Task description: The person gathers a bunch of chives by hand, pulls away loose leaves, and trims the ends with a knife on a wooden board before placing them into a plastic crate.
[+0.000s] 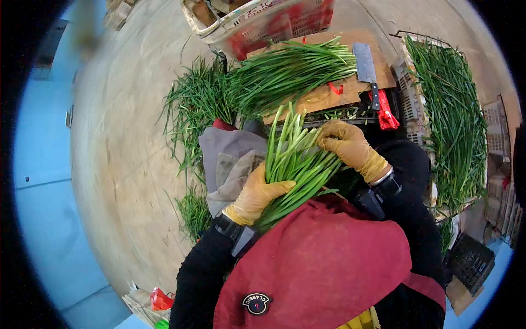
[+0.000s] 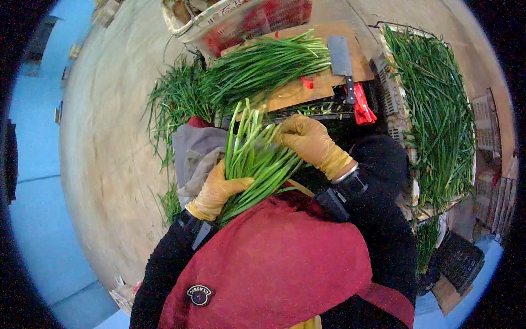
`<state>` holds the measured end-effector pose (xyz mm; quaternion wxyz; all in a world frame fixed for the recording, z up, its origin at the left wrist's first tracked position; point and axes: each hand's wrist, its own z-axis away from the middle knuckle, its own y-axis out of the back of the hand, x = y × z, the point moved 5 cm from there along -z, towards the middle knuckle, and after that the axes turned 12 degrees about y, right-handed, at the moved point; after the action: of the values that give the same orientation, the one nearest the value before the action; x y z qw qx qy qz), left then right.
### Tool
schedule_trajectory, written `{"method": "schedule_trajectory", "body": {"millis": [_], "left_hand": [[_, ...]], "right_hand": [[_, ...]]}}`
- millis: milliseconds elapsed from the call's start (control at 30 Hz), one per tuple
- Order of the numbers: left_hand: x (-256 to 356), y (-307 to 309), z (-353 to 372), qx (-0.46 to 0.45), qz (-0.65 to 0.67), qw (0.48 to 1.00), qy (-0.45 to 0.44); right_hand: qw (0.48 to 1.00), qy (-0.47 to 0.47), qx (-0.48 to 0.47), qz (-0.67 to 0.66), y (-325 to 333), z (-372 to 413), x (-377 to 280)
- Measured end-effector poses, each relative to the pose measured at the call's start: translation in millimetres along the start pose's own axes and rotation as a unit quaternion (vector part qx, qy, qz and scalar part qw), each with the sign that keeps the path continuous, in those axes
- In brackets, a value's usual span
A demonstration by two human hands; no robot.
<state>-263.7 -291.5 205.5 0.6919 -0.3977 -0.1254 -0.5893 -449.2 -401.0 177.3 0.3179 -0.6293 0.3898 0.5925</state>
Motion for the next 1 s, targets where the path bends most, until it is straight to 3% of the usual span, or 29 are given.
{"method": "schedule_trajectory", "body": {"millis": [167, 233, 367, 433, 533, 567, 600, 633, 700, 767, 867, 900, 967, 1000], "left_hand": [[-1, 3, 1, 0.002, 0.000, 1.000, 0.008], [-2, 4, 2, 0.006, -0.003, 1.000, 0.015], [1, 4, 2, 0.003, -0.002, 1.000, 0.012], [1, 5, 3, 0.012, -0.013, 1.000, 0.010], [-1, 7, 2, 0.009, -0.018, 1.000, 0.007], [-1, 8, 2, 0.006, -0.018, 1.000, 0.006], [-1, 7, 2, 0.006, -0.016, 1.000, 0.005], [0, 6, 2, 0.006, -0.016, 1.000, 0.005], [2, 2, 2, 0.001, -0.016, 1.000, 0.005], [3, -1, 3, 0.000, -0.013, 1.000, 0.002], [5, -5, 5, 0.002, -0.040, 0.999, 0.001], [3, -3, 3, 0.000, -0.046, 0.999, -0.005], [-4, 5, -1, 0.000, -0.055, 0.998, -0.016], [-3, 5, 0, 0.001, -0.049, 0.999, -0.018]], "right_hand": [[0.976, 0.049, 0.116, 0.180, 43, -3, -6], [0.969, 0.032, 0.165, 0.179, 79, 0, -13], [0.928, 0.051, 0.368, -0.029, 170, 29, -17], [0.895, 0.076, 0.440, 0.004, 198, 47, -26], [0.917, 0.047, 0.394, 0.044, 225, 65, -18], [0.956, -0.013, 0.255, 0.143, 217, 62, -11], [0.963, -0.072, 0.109, 0.236, 190, 54, -17], [0.937, -0.130, -0.041, 0.320, 161, 51, -18], [0.931, -0.056, -0.103, 0.346, 110, 39, -36], [0.934, 0.098, -0.067, 0.338, 77, 15, -61], [0.931, 0.184, -0.122, 0.292, 31, -13, -84], [0.925, 0.163, -0.139, 0.313, 26, -17, -56], [0.931, -0.064, -0.262, 0.247, 13, -24, -35], [0.939, -0.082, -0.260, 0.209, 12, -24, -32]]}}
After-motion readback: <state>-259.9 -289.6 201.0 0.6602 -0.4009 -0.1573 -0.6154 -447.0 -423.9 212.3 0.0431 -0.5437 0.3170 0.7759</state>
